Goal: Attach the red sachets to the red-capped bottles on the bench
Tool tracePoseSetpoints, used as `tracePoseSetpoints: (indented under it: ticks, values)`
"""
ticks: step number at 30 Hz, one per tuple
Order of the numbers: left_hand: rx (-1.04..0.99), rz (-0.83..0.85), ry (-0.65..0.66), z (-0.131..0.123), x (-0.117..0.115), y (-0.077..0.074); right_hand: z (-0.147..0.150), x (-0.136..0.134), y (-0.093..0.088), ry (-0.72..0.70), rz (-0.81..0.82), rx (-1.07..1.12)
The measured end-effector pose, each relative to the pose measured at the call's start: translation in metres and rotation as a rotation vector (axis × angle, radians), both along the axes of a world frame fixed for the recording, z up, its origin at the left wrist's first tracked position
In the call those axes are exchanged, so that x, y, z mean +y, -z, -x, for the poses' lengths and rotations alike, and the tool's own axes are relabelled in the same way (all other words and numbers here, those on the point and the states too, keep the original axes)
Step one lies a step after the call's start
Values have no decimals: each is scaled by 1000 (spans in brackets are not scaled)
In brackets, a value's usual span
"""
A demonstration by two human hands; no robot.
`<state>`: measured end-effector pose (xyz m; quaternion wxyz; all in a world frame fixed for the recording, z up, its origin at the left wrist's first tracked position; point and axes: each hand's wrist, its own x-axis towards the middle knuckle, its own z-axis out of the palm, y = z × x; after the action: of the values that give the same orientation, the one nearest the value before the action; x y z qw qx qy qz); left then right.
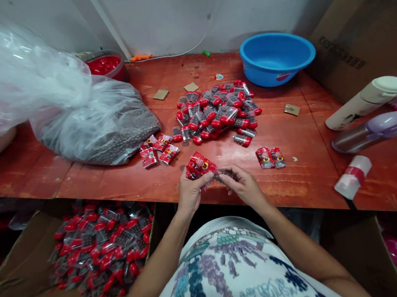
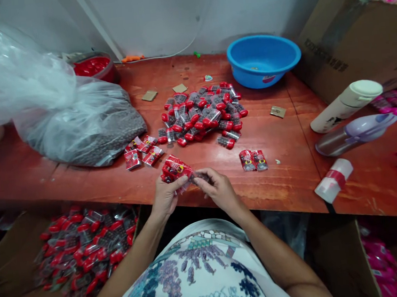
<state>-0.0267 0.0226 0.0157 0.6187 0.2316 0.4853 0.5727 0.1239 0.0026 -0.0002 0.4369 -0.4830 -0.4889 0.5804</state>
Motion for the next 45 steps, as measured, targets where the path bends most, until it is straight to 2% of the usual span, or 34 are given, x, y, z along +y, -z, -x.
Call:
tracePoseSetpoints:
  ticks: [4,7,9,12,15,17,19,23,25,27,30,32,35,40,45]
  values:
    - [14,11,115,6,0,-2,3,-3,5,15,72,120]
    - [5,12,187,10,1,-3,2,-6,5,23,3,17]
    - [11,1,179,8,1,0,1,-9,4,50,-143,-159]
    - [50,-18,102,1,-1,6,2,-12,5,95,-342,-381]
    - [72,-36,26,-6,-3,12,3,-15,9,130,-407,-436]
    - [66,-28,19,-7,-3,12,4,-16,11,143,-384,-421]
    - [42,-8,46,-5,-3,10,5,-16,12,141,-292,-333]
    - [-35,14,175,0,-2,5,5,-13,14,106,-13,-25]
    - [-56,8,225,2,-2,4,5,-12,16,116,39,55]
    - [-53,5,223,2,-3,5,6,-10,17,144,27,62]
    - [-24,6,149,-1,-5,7,4,-10,15,141,-6,13]
    - [1,12,114,-4,-6,9,3,-11,13,116,-58,-83]
    - [41,28,127,-7,-7,10,1,-11,11,104,-134,-219]
    - [31,51,187,-5,-3,12,0,-8,20,76,9,26]
    - [44,29,96,-4,-1,13,-6,-5,24,-20,16,176]
